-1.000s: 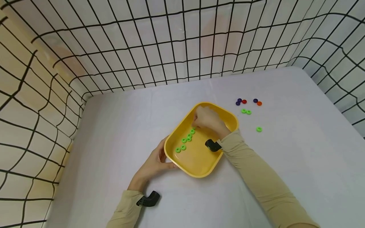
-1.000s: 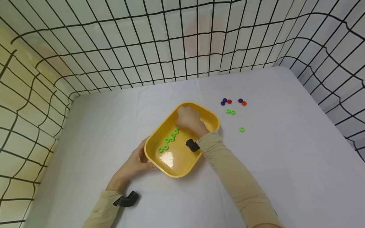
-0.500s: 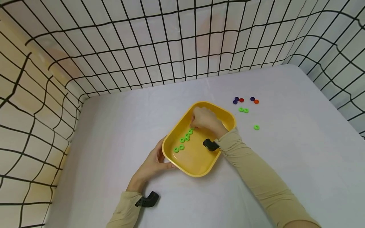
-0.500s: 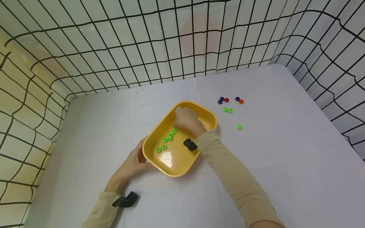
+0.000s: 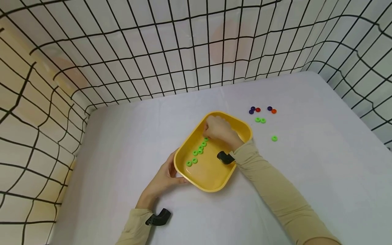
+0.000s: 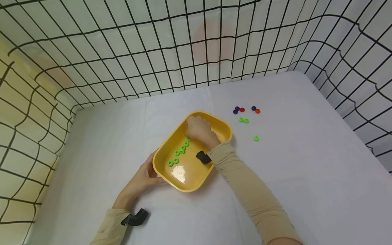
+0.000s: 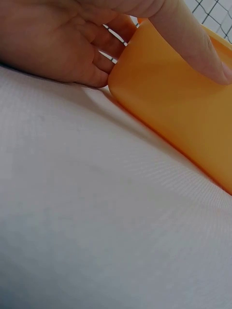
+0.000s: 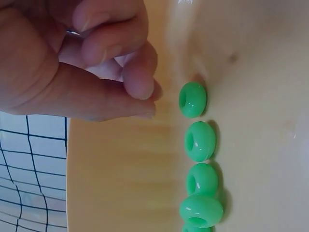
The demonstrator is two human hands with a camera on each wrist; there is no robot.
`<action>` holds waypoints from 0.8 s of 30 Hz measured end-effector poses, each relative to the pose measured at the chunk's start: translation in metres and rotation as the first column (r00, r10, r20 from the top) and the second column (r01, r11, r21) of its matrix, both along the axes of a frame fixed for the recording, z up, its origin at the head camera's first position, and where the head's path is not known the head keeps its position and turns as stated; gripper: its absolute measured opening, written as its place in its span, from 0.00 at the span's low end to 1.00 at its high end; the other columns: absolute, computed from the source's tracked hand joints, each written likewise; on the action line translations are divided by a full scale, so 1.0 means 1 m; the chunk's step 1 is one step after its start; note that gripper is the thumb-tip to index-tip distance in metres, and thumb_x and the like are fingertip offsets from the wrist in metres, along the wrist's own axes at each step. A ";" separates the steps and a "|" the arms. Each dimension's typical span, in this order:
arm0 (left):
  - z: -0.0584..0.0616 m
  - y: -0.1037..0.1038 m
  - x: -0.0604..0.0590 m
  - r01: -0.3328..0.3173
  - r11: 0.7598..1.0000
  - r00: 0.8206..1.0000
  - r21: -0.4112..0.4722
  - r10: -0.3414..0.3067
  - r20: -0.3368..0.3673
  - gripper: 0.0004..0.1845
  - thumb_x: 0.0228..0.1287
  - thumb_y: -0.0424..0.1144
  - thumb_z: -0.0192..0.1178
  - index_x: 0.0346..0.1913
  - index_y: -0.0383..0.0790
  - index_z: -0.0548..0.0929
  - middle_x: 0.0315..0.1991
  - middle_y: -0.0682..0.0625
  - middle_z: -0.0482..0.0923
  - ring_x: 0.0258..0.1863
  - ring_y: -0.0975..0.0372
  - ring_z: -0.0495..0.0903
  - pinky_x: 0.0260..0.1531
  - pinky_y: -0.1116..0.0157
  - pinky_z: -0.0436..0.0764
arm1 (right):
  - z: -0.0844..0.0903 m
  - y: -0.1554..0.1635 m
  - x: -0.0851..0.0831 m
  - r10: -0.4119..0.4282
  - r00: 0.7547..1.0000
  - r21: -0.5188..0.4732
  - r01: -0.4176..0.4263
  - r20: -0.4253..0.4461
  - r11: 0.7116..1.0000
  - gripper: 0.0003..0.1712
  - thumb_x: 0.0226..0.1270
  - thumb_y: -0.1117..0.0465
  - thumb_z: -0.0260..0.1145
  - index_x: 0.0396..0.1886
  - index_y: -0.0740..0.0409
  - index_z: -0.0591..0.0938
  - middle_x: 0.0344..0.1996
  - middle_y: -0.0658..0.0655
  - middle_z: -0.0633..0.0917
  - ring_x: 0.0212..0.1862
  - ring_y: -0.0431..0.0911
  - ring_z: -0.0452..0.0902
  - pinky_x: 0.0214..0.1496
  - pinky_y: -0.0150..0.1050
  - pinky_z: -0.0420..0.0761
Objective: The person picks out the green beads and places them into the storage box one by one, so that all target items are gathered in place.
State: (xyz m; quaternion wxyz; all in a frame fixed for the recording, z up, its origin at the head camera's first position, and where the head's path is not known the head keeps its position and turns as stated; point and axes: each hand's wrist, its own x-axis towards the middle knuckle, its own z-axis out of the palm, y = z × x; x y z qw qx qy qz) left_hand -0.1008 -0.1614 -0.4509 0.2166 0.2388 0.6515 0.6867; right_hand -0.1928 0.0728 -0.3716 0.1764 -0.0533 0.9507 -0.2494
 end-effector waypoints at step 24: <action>0.022 0.004 0.009 0.002 1.000 1.000 0.008 -0.002 -0.005 0.51 0.44 0.23 0.68 0.71 0.41 0.52 0.70 0.43 0.52 0.68 0.49 0.52 0.65 0.65 0.58 | 0.018 0.159 0.044 -0.411 0.909 -0.491 0.327 -0.070 0.807 0.21 0.60 0.50 0.65 0.38 0.66 0.78 0.17 0.52 0.77 0.17 0.39 0.63 0.17 0.30 0.64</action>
